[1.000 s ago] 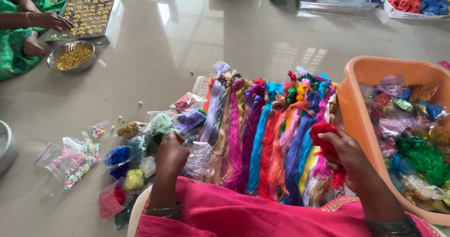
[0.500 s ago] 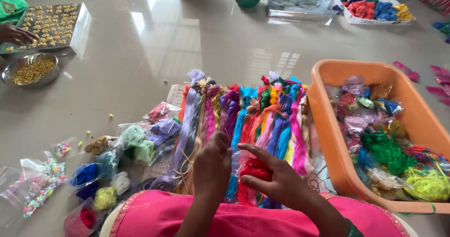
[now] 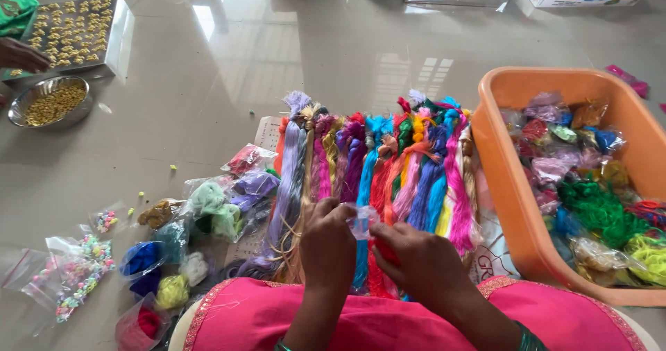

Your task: The person sorts and packages colorful bundles of yarn by hand while sitting on a floor.

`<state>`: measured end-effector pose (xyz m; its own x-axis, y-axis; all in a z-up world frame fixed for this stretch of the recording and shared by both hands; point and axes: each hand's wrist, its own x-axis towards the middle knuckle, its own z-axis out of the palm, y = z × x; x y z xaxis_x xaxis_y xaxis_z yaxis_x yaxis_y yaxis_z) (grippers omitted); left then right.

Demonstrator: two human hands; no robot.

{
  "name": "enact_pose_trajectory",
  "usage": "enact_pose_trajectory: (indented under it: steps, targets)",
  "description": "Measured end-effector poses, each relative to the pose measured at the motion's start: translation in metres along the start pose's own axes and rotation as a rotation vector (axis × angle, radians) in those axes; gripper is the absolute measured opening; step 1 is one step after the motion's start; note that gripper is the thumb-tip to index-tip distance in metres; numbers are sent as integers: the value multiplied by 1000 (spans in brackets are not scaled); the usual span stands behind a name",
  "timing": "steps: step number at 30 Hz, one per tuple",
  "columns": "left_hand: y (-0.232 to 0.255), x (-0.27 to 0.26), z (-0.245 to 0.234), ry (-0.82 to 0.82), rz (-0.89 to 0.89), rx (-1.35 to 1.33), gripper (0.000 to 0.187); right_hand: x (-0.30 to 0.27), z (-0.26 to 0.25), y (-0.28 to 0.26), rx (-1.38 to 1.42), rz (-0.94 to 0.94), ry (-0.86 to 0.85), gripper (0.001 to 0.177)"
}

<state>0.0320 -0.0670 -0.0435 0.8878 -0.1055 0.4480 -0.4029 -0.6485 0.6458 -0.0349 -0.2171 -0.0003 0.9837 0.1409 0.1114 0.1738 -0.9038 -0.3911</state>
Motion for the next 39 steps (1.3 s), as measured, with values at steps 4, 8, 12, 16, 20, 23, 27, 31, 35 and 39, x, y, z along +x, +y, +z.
enact_pose_trajectory:
  steps: [4,8,12,16,20,23,27,31,35,39]
  targets:
    - [19,-2,6,-79,-22,23,31,-2,0,6,16,3,139,31]
    - [20,-11,18,-37,-32,-173,48,-5,1,7,48,28,16,36]
    - [23,-8,16,-179,-156,-105,48,-6,0,30,547,-381,260,35]
    - [13,-16,32,-208,-150,-102,49,-2,-13,29,1228,674,111,40]
    - [19,-19,36,-232,-51,-224,54,2,17,42,1489,699,-65,33]
    - [24,-21,33,-300,-83,-263,54,8,36,47,1151,463,121,30]
    - [22,-29,46,-305,54,-207,59,9,19,16,445,374,268,35]
    - [25,-29,42,-411,3,-102,56,5,23,16,327,293,294,31]
    - [24,-33,44,-301,70,-90,54,4,31,37,267,264,275,31]
    - [25,-26,35,-350,-4,-181,58,4,41,64,1039,307,-70,36]
